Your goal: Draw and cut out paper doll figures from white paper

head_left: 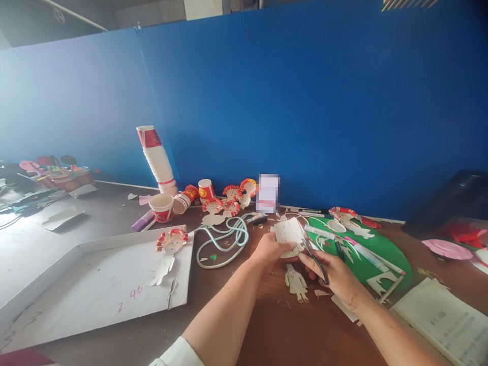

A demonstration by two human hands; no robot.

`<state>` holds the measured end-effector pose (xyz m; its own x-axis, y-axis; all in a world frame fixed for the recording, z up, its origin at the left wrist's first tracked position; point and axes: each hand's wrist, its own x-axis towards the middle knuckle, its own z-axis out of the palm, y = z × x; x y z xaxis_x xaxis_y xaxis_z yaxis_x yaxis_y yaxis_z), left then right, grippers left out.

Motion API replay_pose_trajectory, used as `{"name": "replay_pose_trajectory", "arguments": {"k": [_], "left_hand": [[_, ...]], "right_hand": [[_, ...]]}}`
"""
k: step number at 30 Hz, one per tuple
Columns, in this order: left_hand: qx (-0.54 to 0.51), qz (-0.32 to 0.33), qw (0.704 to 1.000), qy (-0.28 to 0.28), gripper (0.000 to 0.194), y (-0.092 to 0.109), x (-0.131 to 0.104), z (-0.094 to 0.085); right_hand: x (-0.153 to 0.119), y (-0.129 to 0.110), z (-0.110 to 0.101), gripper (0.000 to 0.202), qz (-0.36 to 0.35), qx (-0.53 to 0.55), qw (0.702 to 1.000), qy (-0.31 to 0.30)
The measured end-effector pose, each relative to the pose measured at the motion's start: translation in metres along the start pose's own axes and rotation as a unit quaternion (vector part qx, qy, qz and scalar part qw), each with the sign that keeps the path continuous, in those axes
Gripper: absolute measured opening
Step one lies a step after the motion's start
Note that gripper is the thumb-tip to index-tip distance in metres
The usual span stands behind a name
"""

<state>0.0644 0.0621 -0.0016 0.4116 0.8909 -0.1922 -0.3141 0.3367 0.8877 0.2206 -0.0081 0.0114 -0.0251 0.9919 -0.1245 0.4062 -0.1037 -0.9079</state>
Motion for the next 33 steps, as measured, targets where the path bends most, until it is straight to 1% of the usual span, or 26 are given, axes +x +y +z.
{"name": "replay_pose_trajectory", "arguments": {"k": [6, 15, 21, 26, 33], "left_hand": [[0.017, 0.007, 1.0, 0.003, 0.05, -0.002, 0.002, -0.002], [0.02, 0.022, 0.999, -0.011, 0.051, -0.009, 0.011, -0.007], [0.025, 0.023, 0.999, -0.005, 0.05, -0.006, 0.009, -0.006], [0.028, 0.029, 0.999, -0.001, 0.05, -0.005, 0.008, -0.005], [0.006, 0.019, 1.0, -0.007, 0.049, -0.001, 0.004, -0.003]], "right_hand": [[-0.002, -0.003, 0.0, 0.033, 0.009, -0.007, 1.0, 0.0], [-0.002, -0.005, 0.001, 0.036, 0.011, -0.011, 1.0, 0.003], [-0.002, -0.004, 0.001, 0.039, 0.03, -0.019, 0.999, 0.013], [-0.001, -0.002, 0.0, 0.04, 0.021, -0.018, 1.0, 0.007], [-0.001, 0.001, 0.0, 0.043, 0.033, -0.015, 0.999, -0.001]]}}
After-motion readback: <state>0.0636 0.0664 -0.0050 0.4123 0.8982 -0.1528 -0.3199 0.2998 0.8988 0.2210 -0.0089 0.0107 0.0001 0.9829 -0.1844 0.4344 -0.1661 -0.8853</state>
